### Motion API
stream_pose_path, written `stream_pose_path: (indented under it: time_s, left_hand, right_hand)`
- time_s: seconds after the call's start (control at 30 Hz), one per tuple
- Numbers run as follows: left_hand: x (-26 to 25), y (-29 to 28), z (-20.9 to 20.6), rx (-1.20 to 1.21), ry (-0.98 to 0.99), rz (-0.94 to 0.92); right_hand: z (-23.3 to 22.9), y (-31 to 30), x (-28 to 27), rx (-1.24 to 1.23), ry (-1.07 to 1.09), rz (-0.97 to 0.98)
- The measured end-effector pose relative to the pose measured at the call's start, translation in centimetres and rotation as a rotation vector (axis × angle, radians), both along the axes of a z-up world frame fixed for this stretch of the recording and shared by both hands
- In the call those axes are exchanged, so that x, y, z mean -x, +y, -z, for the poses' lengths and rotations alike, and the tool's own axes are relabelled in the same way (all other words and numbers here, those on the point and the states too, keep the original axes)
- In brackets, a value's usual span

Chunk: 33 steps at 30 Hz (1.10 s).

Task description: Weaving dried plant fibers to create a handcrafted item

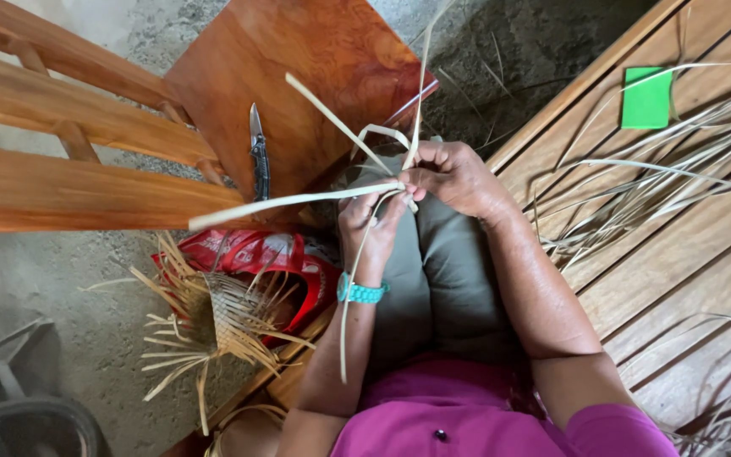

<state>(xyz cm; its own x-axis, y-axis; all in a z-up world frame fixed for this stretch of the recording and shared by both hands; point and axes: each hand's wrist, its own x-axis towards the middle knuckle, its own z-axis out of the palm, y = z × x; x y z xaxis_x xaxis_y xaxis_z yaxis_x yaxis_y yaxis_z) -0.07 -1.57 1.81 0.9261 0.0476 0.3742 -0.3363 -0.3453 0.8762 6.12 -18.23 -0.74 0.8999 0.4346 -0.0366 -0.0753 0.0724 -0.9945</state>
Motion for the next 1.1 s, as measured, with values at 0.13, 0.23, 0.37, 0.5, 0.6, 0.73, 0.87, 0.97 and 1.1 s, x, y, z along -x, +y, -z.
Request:
stream_pose_path:
  time_s: [0.13,0.23,0.37,0.5,0.6,0.73,0.87,0.97,1.1]
  left_hand:
    - [0.0,0.0,0.0,-0.182,-0.033,-0.076]
    - [0.0,0.1,1.2,-0.238,-0.007,-0.107]
    - [-0.3,0.6,2.3,-0.246,0.004,-0.137]
    - [-0.3,1.0,2.9,-0.221,0.054,-0.133]
    - [-0.3,1.2,3.2,-0.183,0.056,-0.149]
    - [-0.3,1.4,3.2,-0.204,0.117,-0.16]
    - [-0.2,1.5,2.3,-0.206,0.121,-0.136]
    - [-0.5,1.5,2.5,-0.269,0.109,-0.145]
    - [-0.6,1.4,3.2,-0.266,0.084,-0.15]
  right_hand:
    - [0.6,-0.3,0.2,0.001,-0.01,0.022]
    - [0.8,-0.3,0.6,0.0,-0.024,0.044]
    - [0.5,-0.3,0.8,-0.027,-0.052,0.041]
    - [0.1,-0.1,0.8,-0.042,-0.063,0.041]
    - [-0.9,-0.3,0.6,-0.049,-0.106,0.01]
    - [-1.4,-0.5,0.5,-0.023,-0.28,-0.074]
    - [1.2,0.0,0.9,-0.002,-0.221,0.011]
    - [0.3,0.0,0.9,-0.01,-0.121,0.04]
    - [1.1,0.3,0.9,0.001,-0.034,0.07]
